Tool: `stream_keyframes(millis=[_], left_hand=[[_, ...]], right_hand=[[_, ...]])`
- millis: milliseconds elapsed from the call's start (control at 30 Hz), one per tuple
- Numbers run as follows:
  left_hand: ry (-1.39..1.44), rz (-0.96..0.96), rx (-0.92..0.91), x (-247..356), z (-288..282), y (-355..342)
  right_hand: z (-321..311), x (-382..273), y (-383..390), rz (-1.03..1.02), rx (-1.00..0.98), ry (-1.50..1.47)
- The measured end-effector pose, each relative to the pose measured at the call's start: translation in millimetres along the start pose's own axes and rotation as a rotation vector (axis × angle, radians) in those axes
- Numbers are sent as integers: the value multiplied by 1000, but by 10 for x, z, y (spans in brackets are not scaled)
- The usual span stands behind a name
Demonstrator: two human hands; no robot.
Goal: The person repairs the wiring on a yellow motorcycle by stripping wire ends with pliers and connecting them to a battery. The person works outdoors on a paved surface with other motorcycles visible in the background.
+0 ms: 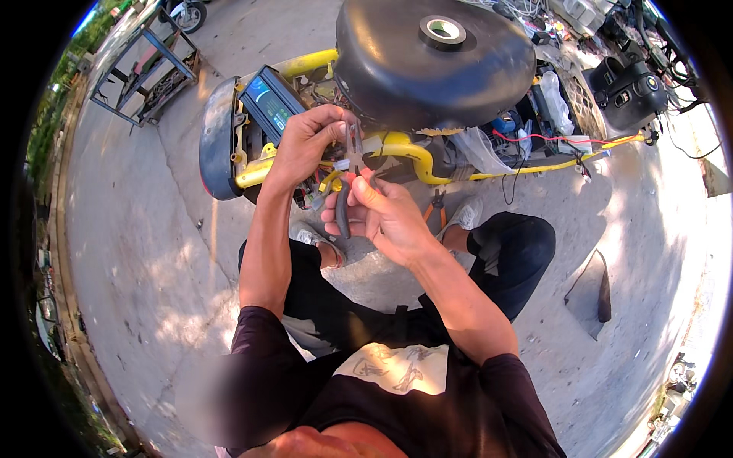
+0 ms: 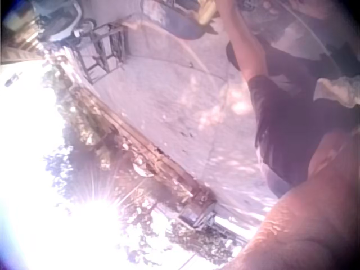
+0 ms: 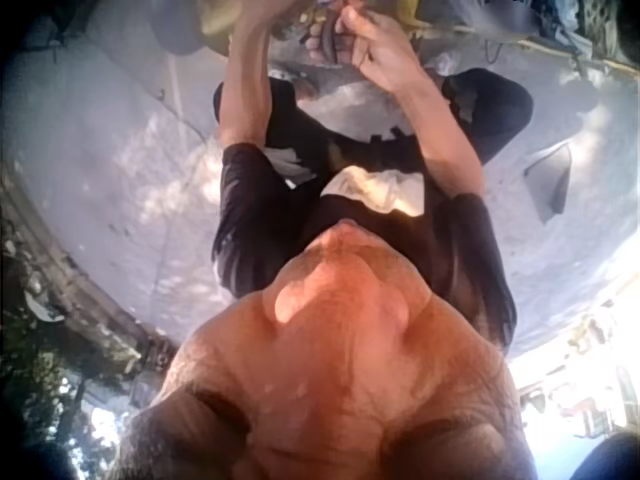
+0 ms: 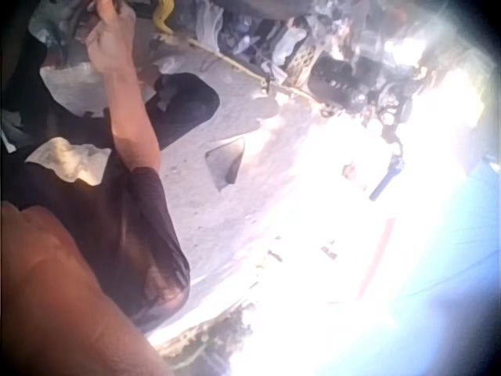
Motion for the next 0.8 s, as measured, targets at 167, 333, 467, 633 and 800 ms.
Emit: stream_keyframes(millis=[167, 333, 467, 633, 800], left_hand=[[-80, -72, -16, -15, -6, -11], [-103, -84, -5, -26, 17, -16], [-110, -122, -8, -46, 29, -14], [-181, 20, -40, 41, 103, -24], [-217, 10, -99, 55, 143, -8]], right_hand=[[-7, 58, -25, -12, 16, -55], [-9, 69, -34, -27, 19, -80], [18, 29, 4, -12, 45, -113], [-138, -35, 79, 47, 30, -45], [-473, -222, 125, 120, 22, 234]])
Point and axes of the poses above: each hand's wrist, its own y-axis away from the middle knuckle, its own z-axis out of the palm, x = y × z, the point moved 9 cm from there along -y, towards the middle knuckle, and after that the axes turned 12 degrees about y, right-handed, at the moved point
